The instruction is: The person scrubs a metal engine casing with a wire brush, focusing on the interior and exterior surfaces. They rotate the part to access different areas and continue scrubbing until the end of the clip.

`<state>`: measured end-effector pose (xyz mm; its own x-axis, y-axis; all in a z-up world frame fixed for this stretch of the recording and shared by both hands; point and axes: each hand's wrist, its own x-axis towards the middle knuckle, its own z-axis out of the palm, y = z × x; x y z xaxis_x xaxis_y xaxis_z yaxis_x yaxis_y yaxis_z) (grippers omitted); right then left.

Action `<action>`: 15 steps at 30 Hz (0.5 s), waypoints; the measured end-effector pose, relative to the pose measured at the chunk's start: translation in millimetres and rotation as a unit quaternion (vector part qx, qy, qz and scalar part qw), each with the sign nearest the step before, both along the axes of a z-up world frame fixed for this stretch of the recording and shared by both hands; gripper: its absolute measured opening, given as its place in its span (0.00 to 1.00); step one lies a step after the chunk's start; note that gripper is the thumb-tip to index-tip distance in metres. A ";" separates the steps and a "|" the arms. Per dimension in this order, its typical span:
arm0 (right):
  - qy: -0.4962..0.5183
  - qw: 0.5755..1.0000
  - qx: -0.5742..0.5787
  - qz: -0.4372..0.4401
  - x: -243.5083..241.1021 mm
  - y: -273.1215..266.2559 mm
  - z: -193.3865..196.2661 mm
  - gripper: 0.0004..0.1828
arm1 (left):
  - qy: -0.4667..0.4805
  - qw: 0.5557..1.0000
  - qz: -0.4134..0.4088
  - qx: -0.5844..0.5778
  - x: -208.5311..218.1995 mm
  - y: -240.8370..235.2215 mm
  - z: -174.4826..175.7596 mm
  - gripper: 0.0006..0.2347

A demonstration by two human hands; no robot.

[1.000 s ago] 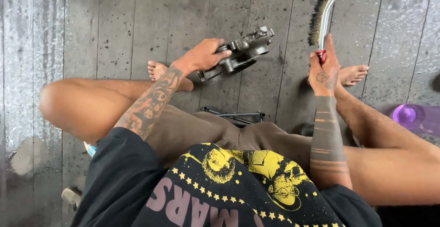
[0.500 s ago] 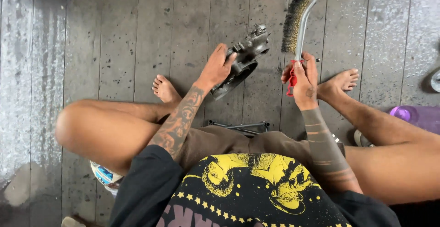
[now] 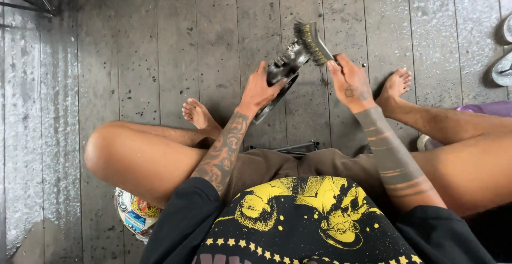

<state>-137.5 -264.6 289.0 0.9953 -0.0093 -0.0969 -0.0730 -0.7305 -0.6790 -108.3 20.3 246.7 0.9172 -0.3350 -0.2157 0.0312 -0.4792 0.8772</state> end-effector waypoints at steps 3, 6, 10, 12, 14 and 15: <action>-0.050 0.998 -0.014 0.022 -1.3 27.3 -5.0 0.17 | -0.067 0.997 0.033 0.002 -10.3 -10.3 -3.0 0.37; -0.114 0.993 -0.023 0.028 -6.7 49.3 -8.9 0.15 | -0.116 0.990 0.078 0.011 -21.3 -19.6 -4.9 0.31; -0.095 0.995 0.001 0.011 -12.5 64.6 -9.0 0.20 | -0.136 0.985 0.108 0.006 -25.9 -26.3 -21.4 0.29; -0.091 0.996 -0.011 0.020 -12.1 67.9 -3.7 0.21 | -0.133 0.985 0.111 0.004 -24.5 -27.4 -32.2 0.28; -0.126 0.991 -0.031 0.032 -12.4 73.3 10.0 0.18 | -0.168 0.977 0.134 0.001 -24.1 -26.3 -38.7 0.24; -0.123 0.992 -0.029 0.032 -9.7 69.6 1.3 0.18 | -0.165 0.977 0.134 0.003 -24.3 -24.9 -36.5 0.24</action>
